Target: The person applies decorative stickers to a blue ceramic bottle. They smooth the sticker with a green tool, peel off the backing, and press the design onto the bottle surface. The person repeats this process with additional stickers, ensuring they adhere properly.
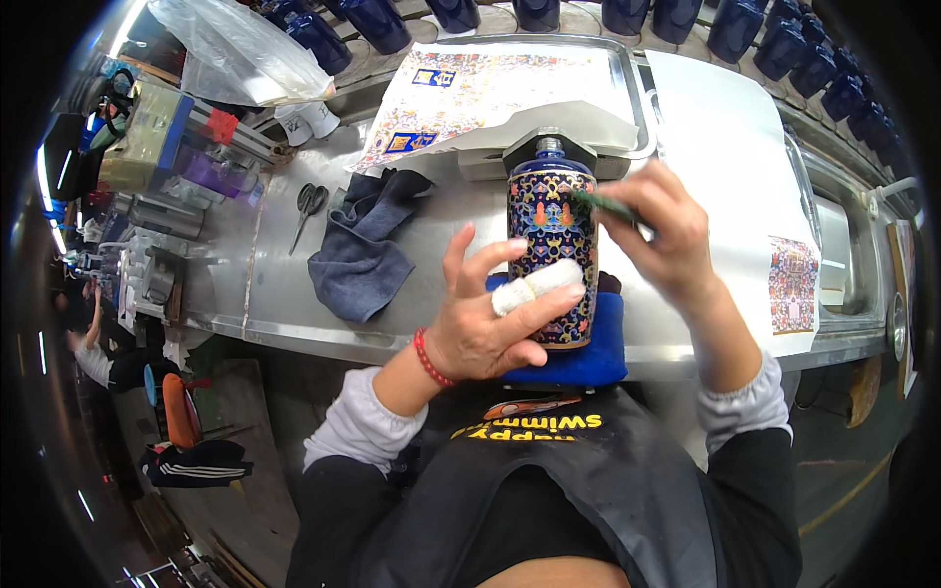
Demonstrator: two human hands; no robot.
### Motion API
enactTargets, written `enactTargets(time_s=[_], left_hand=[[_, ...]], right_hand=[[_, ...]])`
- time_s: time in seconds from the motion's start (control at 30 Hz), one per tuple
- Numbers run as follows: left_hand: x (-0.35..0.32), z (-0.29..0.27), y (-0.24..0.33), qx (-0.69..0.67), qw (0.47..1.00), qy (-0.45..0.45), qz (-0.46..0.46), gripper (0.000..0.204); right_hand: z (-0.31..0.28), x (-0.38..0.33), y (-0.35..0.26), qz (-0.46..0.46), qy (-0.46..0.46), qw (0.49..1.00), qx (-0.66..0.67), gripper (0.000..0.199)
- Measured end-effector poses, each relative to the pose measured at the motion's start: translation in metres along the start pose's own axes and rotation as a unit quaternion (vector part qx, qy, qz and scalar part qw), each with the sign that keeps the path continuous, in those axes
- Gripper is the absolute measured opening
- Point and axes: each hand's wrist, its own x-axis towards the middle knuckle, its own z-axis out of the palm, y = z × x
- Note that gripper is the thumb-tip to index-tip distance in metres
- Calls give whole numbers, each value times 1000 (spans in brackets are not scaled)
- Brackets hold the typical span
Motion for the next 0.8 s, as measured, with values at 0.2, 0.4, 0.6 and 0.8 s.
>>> enactTargets(time_s=[0.2, 0.4, 0.6, 0.8], left_hand=[[56, 4, -51, 40, 996, 6, 85, 66], [66, 8, -70, -108, 987, 109, -48, 56], [34, 23, -53, -178, 955, 163, -174, 54], [35, 27, -64, -392, 864, 77, -307, 64]], right_hand=[[-4, -44, 5, 161, 37, 979, 116, 13], [-6, -29, -13, -46, -34, 998, -31, 28], [-10, 13, -17, 62, -147, 969, 191, 18], [-6, -22, -8, 52, -39, 992, 104, 11]])
